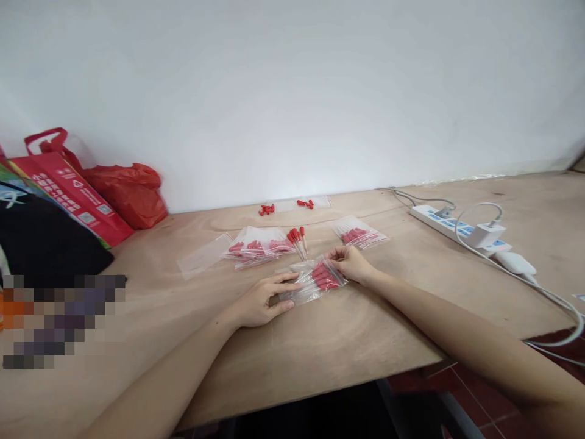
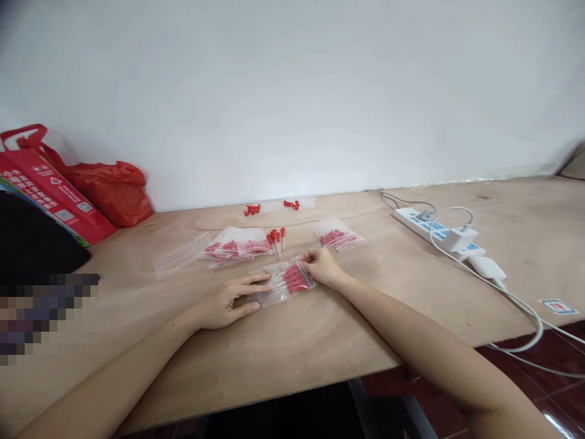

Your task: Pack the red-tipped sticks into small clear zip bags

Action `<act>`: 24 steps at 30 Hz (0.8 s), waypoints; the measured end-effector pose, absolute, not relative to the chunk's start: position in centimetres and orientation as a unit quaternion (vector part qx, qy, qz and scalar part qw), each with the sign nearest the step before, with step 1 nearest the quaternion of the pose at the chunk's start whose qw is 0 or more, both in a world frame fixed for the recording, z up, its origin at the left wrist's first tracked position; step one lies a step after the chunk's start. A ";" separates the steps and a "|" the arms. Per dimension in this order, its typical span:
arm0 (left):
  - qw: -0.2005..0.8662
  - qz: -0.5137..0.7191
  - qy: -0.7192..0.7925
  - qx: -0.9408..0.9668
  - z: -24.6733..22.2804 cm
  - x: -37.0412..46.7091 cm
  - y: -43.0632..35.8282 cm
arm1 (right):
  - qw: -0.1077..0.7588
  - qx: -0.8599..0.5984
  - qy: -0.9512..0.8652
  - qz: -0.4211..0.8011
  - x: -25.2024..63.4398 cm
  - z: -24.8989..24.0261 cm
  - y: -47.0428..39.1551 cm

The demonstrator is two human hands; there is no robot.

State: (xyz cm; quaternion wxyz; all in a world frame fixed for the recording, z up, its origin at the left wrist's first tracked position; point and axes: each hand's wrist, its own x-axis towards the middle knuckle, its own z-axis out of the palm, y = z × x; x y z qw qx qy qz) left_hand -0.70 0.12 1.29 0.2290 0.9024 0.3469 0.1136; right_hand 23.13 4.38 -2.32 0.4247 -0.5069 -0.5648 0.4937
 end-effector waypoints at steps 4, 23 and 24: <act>0.235 0.123 0.346 0.900 1.3 -0.6 0.1 | 0.386 -0.492 -0.574 0.528 23.5 -1.8 4.4; 0.158 0.213 0.375 0.888 1.4 -1.6 0.9 | 0.537 -0.457 -0.512 0.490 24.5 -0.3 4.9; 0.123 0.241 0.399 0.876 1.5 -2.2 1.5 | 0.562 -0.469 -0.497 0.466 25.2 0.0 5.5</act>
